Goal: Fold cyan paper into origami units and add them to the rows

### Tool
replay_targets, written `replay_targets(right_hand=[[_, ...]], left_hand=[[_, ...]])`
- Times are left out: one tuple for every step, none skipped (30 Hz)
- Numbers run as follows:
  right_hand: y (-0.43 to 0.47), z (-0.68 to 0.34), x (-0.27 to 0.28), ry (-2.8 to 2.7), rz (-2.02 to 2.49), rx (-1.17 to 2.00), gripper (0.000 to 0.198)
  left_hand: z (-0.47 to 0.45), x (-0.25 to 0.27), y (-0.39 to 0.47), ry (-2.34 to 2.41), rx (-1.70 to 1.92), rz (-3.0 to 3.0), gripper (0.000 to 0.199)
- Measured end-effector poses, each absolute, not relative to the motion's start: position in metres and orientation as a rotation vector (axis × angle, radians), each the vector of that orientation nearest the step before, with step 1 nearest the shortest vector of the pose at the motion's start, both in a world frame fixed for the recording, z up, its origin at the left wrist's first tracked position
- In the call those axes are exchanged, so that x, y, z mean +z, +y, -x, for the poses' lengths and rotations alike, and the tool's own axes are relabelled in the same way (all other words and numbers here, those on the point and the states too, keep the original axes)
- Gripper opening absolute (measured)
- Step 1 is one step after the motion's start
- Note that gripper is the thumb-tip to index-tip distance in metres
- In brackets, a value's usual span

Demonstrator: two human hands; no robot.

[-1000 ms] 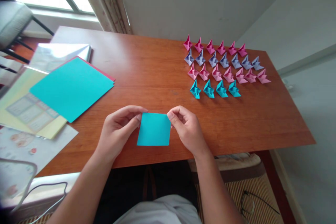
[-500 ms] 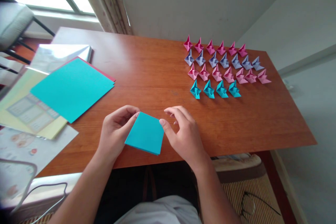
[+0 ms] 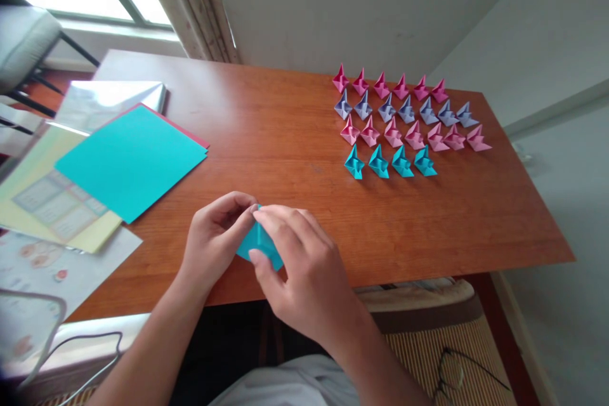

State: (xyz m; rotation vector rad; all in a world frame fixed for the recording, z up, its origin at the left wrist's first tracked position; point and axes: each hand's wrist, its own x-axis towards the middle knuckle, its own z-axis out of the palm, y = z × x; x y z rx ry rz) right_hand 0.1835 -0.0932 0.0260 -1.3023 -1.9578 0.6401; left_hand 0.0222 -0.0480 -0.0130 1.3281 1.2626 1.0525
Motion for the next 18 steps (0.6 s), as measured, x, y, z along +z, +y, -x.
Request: replay_targets(right_hand=[[-0.091, -0.186, 0.025, -1.917, 1.321, 0.636, 0.032], [-0.088, -0.190, 0.024, -1.877, 1.347, 0.646, 0.025], [-0.085, -0.194, 0.022, -1.839, 1.381, 0.669, 0.019], [-0.081, -0.198, 0.018, -1.807, 1.413, 0.706, 0.014], [-0.077, -0.203, 0.014, -1.752, 1.465, 0.752, 0.011], [-0.073, -0.207, 0.010, -1.682, 1.518, 0.797, 0.010], [-0.069, -0.211, 0.004, -1.608, 1.557, 0.859, 0.011], [-0.065, -0.214, -0.001, -1.544, 1.583, 0.916, 0.014], [-0.062, -0.216, -0.007, -1.495, 1.609, 0.972, 0.017], [-0.059, -0.218, -0.011, -1.448, 1.619, 1.014, 0.019], [-0.056, -0.219, -0.015, -1.410, 1.623, 1.050, 0.020], [-0.054, -0.219, -0.019, -1.381, 1.628, 1.076, 0.020], [-0.053, -0.220, -0.021, -1.360, 1.633, 1.092, 0.021], [-0.052, -0.220, -0.023, -1.348, 1.641, 1.101, 0.020], [-0.051, -0.220, -0.024, -1.344, 1.650, 1.104, 0.020], [-0.051, -0.220, -0.025, -1.347, 1.657, 1.102, 0.020], [-0.051, -0.221, -0.026, -1.360, 1.664, 1.089, 0.020], [-0.051, -0.221, -0.026, -1.382, 1.674, 1.064, 0.020]], left_hand=[[-0.021, -0.013, -0.047, 1.266, 1.036, -1.372, 0.020], [-0.019, -0.012, -0.047, 1.272, 1.014, -1.433, 0.020], [-0.017, -0.012, -0.045, 1.281, 0.985, -1.510, 0.020], [-0.014, -0.012, -0.044, 1.292, 0.951, -1.600, 0.019], [-0.012, -0.012, -0.042, 1.306, 0.910, -1.701, 0.017], [-0.010, -0.012, -0.041, 1.332, 0.870, -1.804, 0.015], [-0.008, -0.012, -0.039, 1.369, 0.834, -1.912, 0.013], [-0.006, -0.011, -0.038, 1.413, 0.802, -2.022, 0.012], [-0.006, -0.011, -0.037, 1.460, 0.769, -2.134, 0.013], [-0.006, -0.010, -0.036, 1.502, 0.730, -2.248, 0.015], [-0.006, -0.008, -0.036, 1.533, 0.682, -2.363, 0.017], [-0.007, -0.006, -0.037, 1.548, 0.622, -2.473, 0.018], [-0.008, -0.005, -0.037, 1.544, 0.555, -2.580, 0.019], [-0.010, -0.003, -0.038, 1.536, 0.488, -2.673, 0.018], [-0.011, -0.001, -0.039, 1.502, 0.409, -2.753, 0.018], [-0.013, -0.001, -0.039, 1.459, 0.353, -2.815, 0.017], [-0.014, -0.001, -0.040, 1.419, 0.306, -2.858, 0.017], [-0.015, -0.001, -0.040, 1.381, 0.270, -2.887, 0.018]])
